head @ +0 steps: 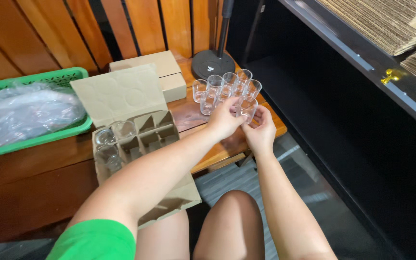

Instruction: The person opens a cardboard box containing small clear glasses. They remove the glasses one by one from the molded cardboard insert and place them on a wooden table. The person continues until all glasses are removed and arranged on the table.

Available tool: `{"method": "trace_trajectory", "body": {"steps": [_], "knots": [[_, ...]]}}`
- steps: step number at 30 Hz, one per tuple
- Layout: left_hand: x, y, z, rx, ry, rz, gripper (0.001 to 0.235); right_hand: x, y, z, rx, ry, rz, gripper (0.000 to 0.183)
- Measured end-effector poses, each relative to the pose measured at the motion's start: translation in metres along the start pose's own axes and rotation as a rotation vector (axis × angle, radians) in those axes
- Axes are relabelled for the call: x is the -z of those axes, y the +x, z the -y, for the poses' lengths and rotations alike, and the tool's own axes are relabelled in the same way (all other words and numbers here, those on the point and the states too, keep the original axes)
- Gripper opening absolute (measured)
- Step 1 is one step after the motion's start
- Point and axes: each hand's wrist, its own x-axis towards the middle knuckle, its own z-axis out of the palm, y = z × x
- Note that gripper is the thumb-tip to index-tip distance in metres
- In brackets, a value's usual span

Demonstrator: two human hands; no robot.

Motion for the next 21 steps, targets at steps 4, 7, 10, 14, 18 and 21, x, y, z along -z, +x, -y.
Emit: {"method": "trace_trajectory", "body": {"steps": [4,7,10,14,18,21], "knots": [[-0.033,0.018,0.002,0.04,0.068,0.056,0.073,0.014,0.016,-0.013,-0.075,-0.022,-0.037,0.056],[-0.058,0.035,0.014,0.077,0.112,0.057,0.077,0.026,0.031,-0.038,-0.103,-0.144,-0.078,0.054],[-0.074,0.051,0.023,0.113,0.061,0.069,0.073,0.033,0.048,-0.062,-0.114,-0.232,-0.114,0.05],[-0.068,0.04,-0.002,0.185,-0.032,0.16,0.08,0.034,0.058,-0.064,-0.144,-0.251,-0.107,0.057],[-0.065,0.038,-0.012,0.227,-0.021,0.19,0.086,0.029,0.063,-0.057,-0.157,-0.316,-0.118,0.06],[-0.059,0.029,-0.024,0.242,-0.065,0.19,0.077,0.029,0.071,-0.082,-0.162,-0.344,-0.12,0.061]]}}
